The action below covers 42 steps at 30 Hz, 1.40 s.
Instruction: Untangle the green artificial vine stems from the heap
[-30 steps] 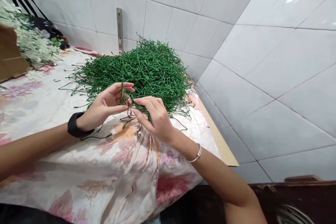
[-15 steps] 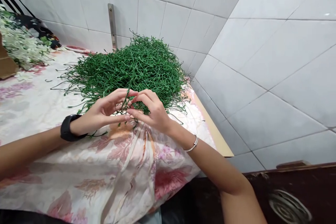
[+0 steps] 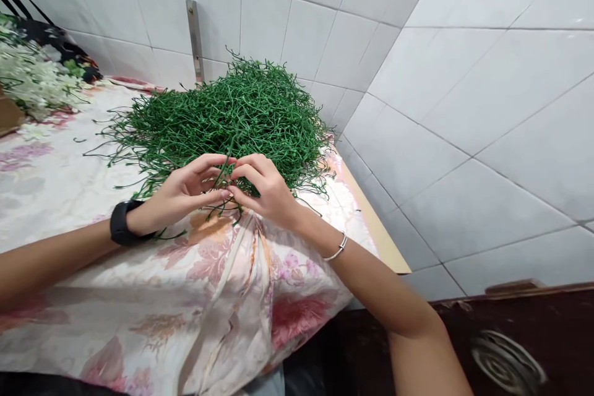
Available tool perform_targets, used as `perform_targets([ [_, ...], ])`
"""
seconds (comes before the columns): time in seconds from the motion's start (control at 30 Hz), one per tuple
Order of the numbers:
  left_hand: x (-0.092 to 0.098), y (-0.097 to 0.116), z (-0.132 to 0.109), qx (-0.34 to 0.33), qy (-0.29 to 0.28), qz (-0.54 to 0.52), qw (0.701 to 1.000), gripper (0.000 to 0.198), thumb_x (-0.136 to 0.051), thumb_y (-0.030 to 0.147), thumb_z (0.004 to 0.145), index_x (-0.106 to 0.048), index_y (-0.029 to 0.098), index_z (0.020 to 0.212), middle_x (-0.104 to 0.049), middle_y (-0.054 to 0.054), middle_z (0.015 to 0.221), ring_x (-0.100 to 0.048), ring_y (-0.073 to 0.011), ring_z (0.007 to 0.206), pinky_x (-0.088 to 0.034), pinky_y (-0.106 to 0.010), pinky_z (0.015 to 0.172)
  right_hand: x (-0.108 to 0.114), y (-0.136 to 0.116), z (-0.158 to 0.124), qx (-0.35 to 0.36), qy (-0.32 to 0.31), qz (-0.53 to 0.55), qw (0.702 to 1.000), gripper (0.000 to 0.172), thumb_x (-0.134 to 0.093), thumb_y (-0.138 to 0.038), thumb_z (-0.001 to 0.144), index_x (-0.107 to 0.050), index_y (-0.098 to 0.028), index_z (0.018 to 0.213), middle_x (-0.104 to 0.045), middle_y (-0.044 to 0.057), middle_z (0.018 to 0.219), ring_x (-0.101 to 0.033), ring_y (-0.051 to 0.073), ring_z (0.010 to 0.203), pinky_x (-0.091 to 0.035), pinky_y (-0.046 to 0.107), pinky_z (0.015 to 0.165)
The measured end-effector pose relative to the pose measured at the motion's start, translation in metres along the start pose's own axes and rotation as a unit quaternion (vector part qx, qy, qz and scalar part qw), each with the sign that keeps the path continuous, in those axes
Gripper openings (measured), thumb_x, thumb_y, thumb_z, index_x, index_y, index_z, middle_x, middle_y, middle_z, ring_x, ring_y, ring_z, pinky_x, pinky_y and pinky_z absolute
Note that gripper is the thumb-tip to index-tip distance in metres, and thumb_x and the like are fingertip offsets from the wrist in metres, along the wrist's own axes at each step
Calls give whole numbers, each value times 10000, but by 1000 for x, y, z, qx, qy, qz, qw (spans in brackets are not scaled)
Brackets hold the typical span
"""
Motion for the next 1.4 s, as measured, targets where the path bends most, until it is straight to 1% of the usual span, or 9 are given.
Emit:
perform_targets([
  [0.1, 5, -2, 1, 23, 28, 13, 999, 265, -617, 174, 704, -533, 171, 956, -505, -37, 953, -509, -131, 870, -440, -251, 772, 0, -2, 0, 4, 4, -25, 1000, 80, -505, -232, 802, -502, -192, 871, -589, 52, 887, -540, 158, 890, -443, 328, 792],
  [0.23, 3, -4, 1, 69, 6, -13, 998, 153, -586, 122, 710, -502, 160, 832, -490, 9, 796, -484, -87, 713, -409, -203, 649, -4, -7, 0, 13, -11, -24, 1000, 95, -472, -205, 824, -495, -191, 915, -610, 48, 892, -547, 150, 860, -448, 317, 785],
  [0.53, 3, -2, 1, 108, 24, -47, 993, 132, -608, 180, 715, -495, 168, 782, -472, 27, 724, -465, -78, 641, -377, -189, 577, -2, -10, 0, 28, 3, -13, 1000, 190, -393, -140, 852, -474, -204, 1011, -595, 50, 954, -532, 150, 897, -445, 320, 801],
  [0.73, -2, -6, 2, 122, -49, 22, 991, 127, -505, 257, 805, -544, 150, 749, -514, 2, 671, -474, -99, 614, -350, -207, 543, -2, -9, 0, 49, 7, -28, 998, 115, -417, -125, 841, -494, -186, 900, -590, 38, 836, -525, 136, 806, -438, 299, 757],
  [0.87, -1, -7, 2, 107, -52, 55, 991, 165, -492, 296, 810, -516, 151, 735, -511, 5, 686, -493, -114, 654, -374, -226, 587, -1, -8, -1, 56, 28, -24, 998, 98, -426, -111, 835, -499, -169, 863, -597, 39, 817, -533, 128, 798, -436, 288, 764],
  [0.97, 0, -7, 1, 101, -47, 85, 990, 188, -462, 307, 825, -490, 148, 729, -512, 12, 675, -495, -112, 657, -374, -232, 606, -3, -6, 0, 35, 24, -30, 999, 107, -438, -132, 838, -504, -152, 920, -608, 48, 869, -537, 132, 838, -437, 282, 781],
  [1.07, 3, -8, 0, 98, -23, 138, 985, 210, -458, 307, 825, -468, 145, 693, -510, 23, 627, -486, -104, 616, -346, -218, 564, -11, -5, 2, 21, -27, -35, 999, 171, -450, -198, 844, -487, -139, 1000, -608, 67, 951, -535, 153, 898, -433, 300, 808],
  [1.23, 3, -6, 0, 87, -22, 208, 974, 259, -446, 313, 827, -462, 140, 635, -486, 36, 576, -422, -80, 545, -295, -199, 504, -17, -7, 4, 1, -59, -30, 998, 152, -403, -229, 866, -471, -142, 970, -604, 75, 931, -546, 156, 877, -441, 303, 796],
  [1.4, 1, -4, 0, 104, -34, 182, 977, 268, -441, 299, 829, -473, 133, 620, -459, 36, 569, -381, -71, 533, -284, -196, 499, -14, -2, 3, -94, -55, 90, 990, 172, -397, -142, 851, -397, -179, 1018, -604, 13, 814, -562, 112, 773, -436, 269, 742],
])
Point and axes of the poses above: each hand's wrist, its own z-axis towards the middle knuckle, its own x-axis out of the back of the hand, y = z × x, the point moved 6 cm from there along z, towards the middle knuckle
